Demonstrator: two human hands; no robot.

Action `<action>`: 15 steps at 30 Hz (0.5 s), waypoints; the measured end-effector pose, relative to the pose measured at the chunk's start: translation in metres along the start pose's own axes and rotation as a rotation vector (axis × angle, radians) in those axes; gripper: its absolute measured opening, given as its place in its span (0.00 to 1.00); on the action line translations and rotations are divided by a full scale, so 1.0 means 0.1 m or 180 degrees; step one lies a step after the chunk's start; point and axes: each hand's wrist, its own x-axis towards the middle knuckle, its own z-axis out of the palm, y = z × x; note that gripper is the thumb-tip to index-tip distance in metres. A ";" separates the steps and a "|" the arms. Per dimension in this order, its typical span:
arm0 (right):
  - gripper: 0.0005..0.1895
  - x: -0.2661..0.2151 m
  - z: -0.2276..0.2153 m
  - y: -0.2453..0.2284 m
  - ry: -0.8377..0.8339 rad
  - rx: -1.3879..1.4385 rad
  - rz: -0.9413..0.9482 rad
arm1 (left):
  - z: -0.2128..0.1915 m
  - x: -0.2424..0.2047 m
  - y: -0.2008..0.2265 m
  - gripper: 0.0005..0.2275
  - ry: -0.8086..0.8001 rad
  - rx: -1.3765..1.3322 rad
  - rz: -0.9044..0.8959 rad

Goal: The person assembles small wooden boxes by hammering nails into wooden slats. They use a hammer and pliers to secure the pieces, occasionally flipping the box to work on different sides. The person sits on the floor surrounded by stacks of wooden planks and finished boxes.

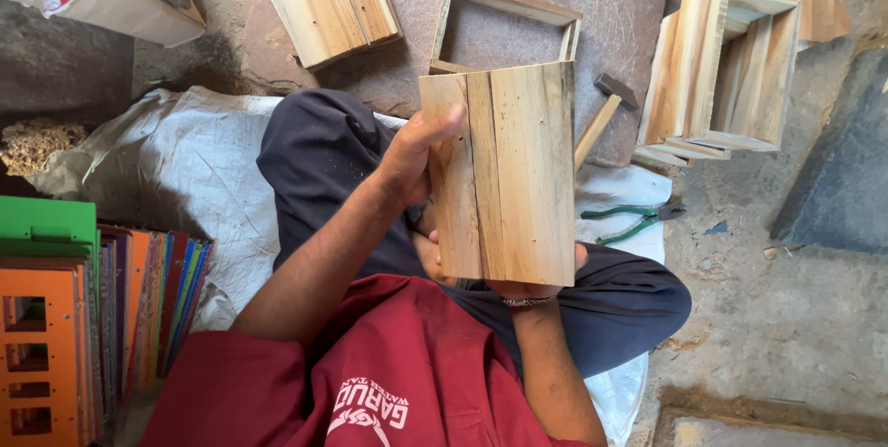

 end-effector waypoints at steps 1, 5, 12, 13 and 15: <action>0.52 -0.04 -0.10 -0.03 -0.0144 0.0023 0.0119 | -0.08 0.06 -0.04 0.21 0.0182 0.0259 0.0105; 0.42 -0.13 -0.40 -0.35 0.0131 -0.0189 0.0319 | -0.48 0.28 -0.12 0.23 0.0885 0.1471 0.0381; 0.56 0.92 -0.30 -1.15 0.1184 -0.4612 0.0268 | -1.07 0.60 -0.11 0.20 0.1162 0.2210 0.0865; 0.61 1.17 -0.22 -1.24 0.0887 -0.5218 0.0126 | -1.12 0.66 -0.10 0.19 0.1218 0.2200 0.0947; 0.56 1.62 -0.04 -1.40 0.0093 -0.6737 -0.0567 | -1.18 0.76 -0.09 0.19 0.1337 0.2180 0.1099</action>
